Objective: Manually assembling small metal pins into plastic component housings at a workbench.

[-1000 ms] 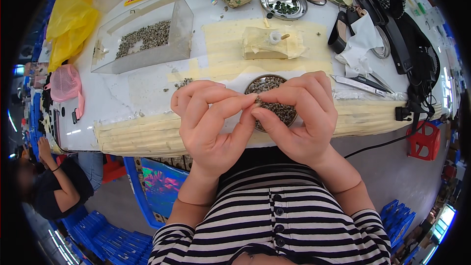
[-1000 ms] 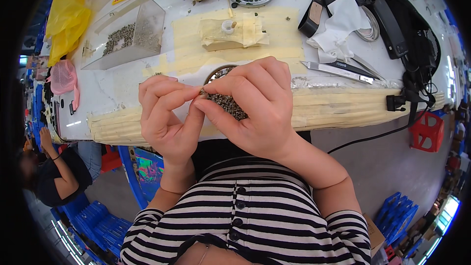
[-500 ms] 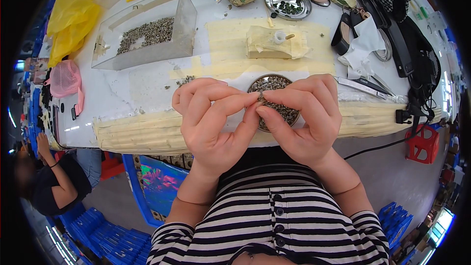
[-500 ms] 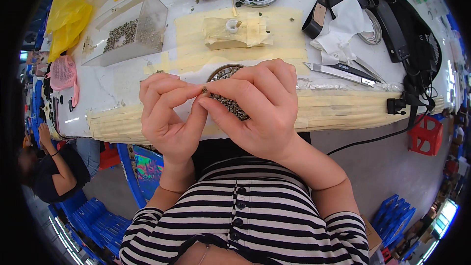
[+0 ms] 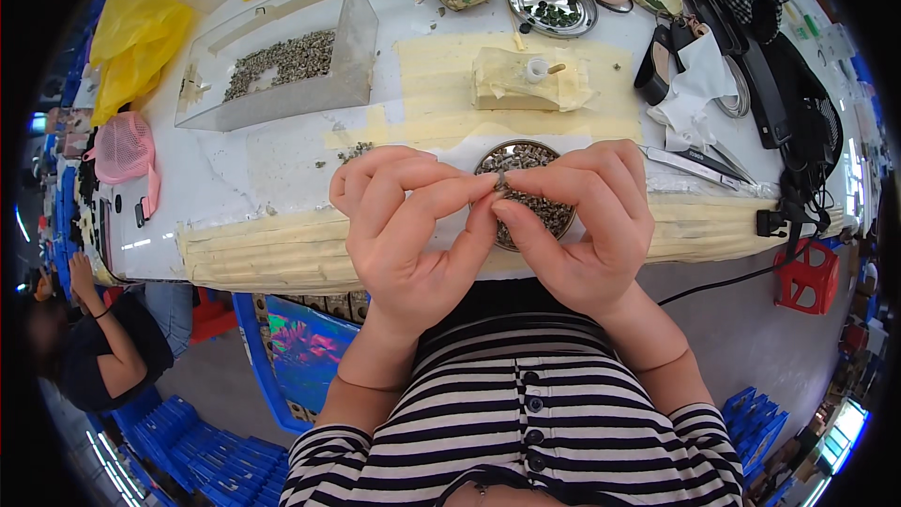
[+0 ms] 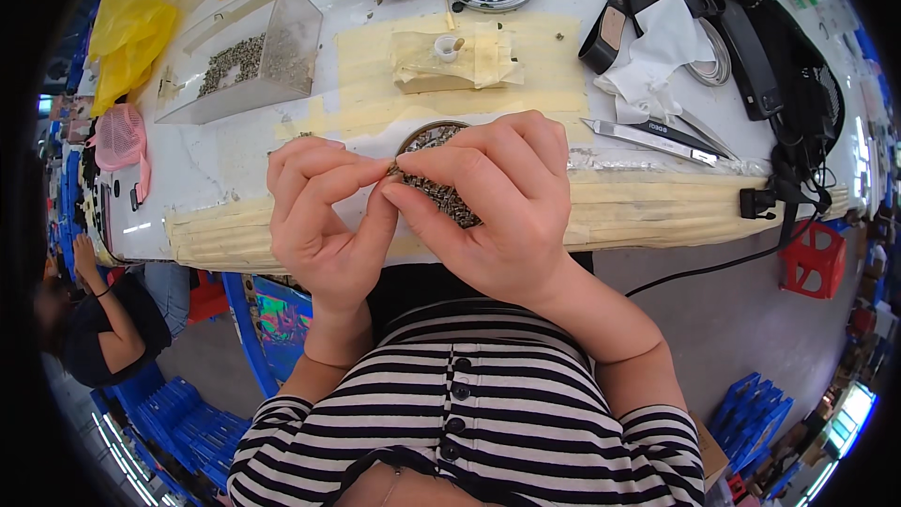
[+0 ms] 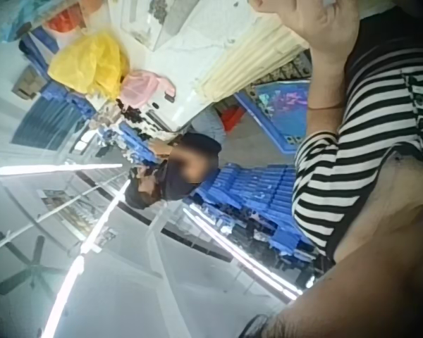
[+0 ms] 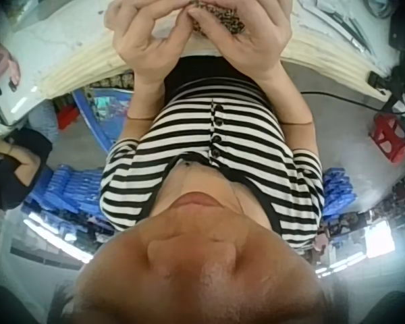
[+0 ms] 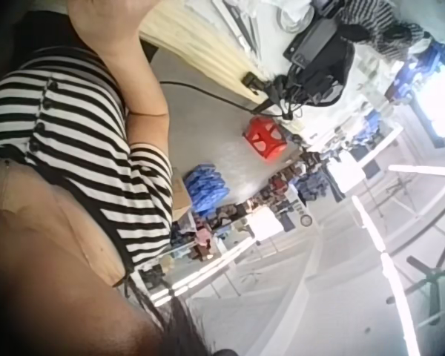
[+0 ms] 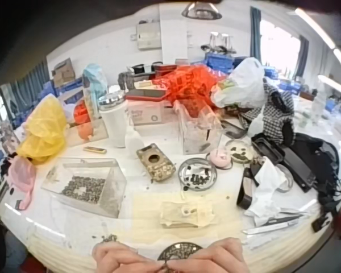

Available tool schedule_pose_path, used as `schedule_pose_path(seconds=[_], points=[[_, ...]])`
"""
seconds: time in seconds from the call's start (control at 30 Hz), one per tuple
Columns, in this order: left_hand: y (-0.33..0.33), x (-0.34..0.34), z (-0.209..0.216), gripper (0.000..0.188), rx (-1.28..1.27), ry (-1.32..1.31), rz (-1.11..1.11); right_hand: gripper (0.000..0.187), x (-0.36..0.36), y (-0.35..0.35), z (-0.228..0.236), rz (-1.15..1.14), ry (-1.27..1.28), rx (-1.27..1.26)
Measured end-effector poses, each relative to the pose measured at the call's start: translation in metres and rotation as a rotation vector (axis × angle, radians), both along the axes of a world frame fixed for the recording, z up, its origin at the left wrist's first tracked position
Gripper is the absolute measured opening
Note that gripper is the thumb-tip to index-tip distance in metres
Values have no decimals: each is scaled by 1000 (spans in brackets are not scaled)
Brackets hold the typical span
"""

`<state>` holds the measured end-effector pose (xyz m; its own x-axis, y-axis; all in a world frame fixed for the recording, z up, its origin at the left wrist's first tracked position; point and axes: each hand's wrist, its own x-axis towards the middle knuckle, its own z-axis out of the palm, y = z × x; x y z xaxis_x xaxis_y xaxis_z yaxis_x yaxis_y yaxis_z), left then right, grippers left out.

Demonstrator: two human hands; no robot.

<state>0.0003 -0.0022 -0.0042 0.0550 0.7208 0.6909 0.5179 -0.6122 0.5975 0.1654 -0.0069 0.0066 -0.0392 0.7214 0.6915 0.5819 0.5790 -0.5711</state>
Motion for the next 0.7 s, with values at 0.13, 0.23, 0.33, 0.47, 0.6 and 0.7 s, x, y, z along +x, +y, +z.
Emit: schedule_pose_path(seconds=[0.13, 0.23, 0.33, 0.47, 0.6, 0.7], points=[[0, 0, 0, 26, 1, -2, 0, 26, 1, 1, 0, 1, -4, -1], [0, 0, 1, 26, 5, -8, -4, 25, 0, 0, 0, -4, -5, -5], [1, 0, 0, 26, 8, -10, -6, 25, 0, 0, -1, -4, -4, -17], [0, 0, 1, 26, 7, -12, 0, 25, 1, 1, 0, 13, -17, -29], [1, 1, 1, 26, 8, -6, 0, 25, 1, 0, 0, 10, -9, -22], [0, 0, 1, 26, 9, -3, 1, 25, 1, 0, 1, 13, -4, -10]])
